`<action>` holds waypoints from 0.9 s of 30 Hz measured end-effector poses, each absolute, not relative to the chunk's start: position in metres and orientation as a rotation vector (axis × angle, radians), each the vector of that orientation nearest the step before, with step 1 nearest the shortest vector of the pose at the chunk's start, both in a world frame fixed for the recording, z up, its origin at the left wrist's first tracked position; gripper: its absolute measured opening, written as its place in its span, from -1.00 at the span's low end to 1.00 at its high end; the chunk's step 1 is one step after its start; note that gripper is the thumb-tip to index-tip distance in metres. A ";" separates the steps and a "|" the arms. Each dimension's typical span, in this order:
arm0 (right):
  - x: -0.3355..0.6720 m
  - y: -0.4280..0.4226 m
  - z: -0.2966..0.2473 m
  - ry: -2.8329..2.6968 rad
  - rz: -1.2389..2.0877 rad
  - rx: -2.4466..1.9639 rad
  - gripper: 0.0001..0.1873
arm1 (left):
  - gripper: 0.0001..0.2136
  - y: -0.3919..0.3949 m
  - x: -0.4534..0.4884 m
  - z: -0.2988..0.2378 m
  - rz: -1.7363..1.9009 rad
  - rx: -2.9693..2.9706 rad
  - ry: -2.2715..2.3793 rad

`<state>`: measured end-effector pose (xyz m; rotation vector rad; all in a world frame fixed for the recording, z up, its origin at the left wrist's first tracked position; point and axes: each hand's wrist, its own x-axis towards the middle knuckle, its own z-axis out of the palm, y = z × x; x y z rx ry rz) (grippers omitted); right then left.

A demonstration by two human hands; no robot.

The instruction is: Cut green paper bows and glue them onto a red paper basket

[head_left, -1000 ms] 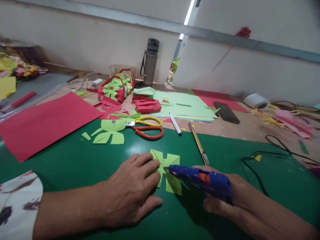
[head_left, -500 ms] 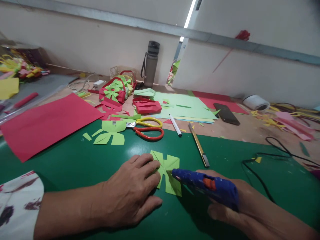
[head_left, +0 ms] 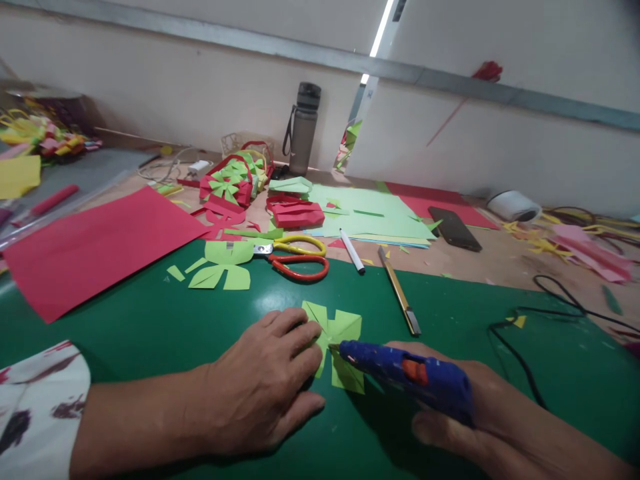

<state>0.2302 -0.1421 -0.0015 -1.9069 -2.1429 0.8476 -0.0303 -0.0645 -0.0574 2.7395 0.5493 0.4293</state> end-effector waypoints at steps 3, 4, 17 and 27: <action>0.228 -0.139 0.000 -2.147 0.820 -1.886 -0.56 | -0.74 -0.065 -0.031 -0.057 0.436 2.748 0.551; 0.229 -0.140 -0.001 -2.137 0.799 -1.901 -0.54 | -0.74 -0.065 -0.031 -0.058 0.436 2.748 0.552; 0.218 -0.128 0.010 -2.073 0.905 -1.895 -0.67 | -0.76 -0.065 -0.030 -0.058 0.426 2.743 0.556; 0.239 -0.140 -0.019 -2.518 0.339 -1.378 -0.31 | -0.76 -0.065 -0.030 -0.060 0.453 2.734 0.547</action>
